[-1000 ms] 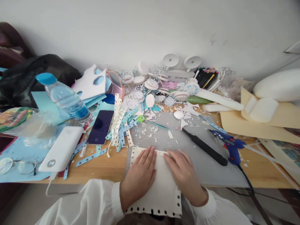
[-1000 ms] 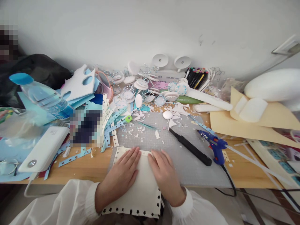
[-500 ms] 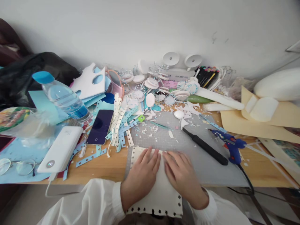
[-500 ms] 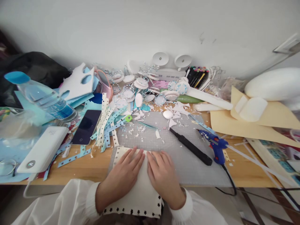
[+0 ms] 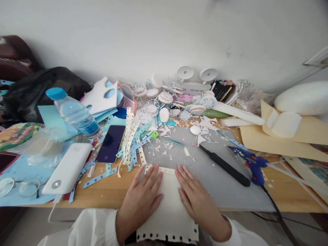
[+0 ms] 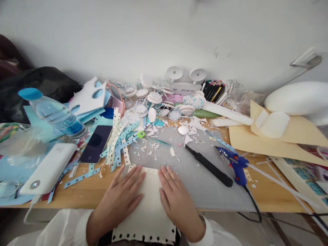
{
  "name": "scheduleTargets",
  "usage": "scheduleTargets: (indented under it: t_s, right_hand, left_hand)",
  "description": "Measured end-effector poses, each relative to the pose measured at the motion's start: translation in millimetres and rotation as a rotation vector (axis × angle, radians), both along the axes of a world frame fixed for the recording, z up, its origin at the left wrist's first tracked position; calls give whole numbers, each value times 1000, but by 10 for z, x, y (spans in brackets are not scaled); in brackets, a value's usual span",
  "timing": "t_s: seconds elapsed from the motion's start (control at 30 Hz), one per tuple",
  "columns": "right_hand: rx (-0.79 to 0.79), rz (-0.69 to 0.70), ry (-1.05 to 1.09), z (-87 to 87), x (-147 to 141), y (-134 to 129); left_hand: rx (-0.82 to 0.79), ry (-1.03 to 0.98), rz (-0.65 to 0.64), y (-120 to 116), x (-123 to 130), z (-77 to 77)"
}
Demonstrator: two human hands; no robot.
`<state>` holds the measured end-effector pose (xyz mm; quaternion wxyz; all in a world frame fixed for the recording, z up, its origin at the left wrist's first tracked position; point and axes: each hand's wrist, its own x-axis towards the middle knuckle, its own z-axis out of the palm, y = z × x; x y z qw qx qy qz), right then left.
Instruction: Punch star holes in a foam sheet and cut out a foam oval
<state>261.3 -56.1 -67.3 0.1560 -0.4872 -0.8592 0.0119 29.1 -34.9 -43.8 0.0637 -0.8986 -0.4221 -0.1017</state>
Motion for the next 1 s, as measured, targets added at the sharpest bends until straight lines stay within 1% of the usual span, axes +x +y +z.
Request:
scheduleTargets:
  t_s: [0.07, 0.17, 0.27, 0.43, 0.57, 0.73, 0.83, 1.0]
  right_hand:
    - [11, -7, -3, 15, -16, -27]
    - [15, 2, -26, 35, -39, -93]
    - [20, 13, -52, 39, -57, -155]
    - [43, 30, -61, 37, -48, -174]
    - [37, 51, -70, 36, 7, -156]
    - [44, 76, -104, 18, 100, -174]
    - [61, 90, -127, 10, 113, -179]
    - [47, 75, -92, 8, 89, -191]
  left_hand:
    - [-24, -23, -7, 105, -14, 29]
    - [-78, -33, -52, 297, -23, 86]
    - [-86, -8, -79, 405, -26, 99]
    - [-15, -10, -50, 362, -38, 39]
    - [-27, 17, -67, 327, -74, 24]
    - [-28, 46, -53, 321, -109, 16]
    - [-62, 76, -75, 359, -102, 56]
    - [-144, 121, -98, 445, -31, 210]
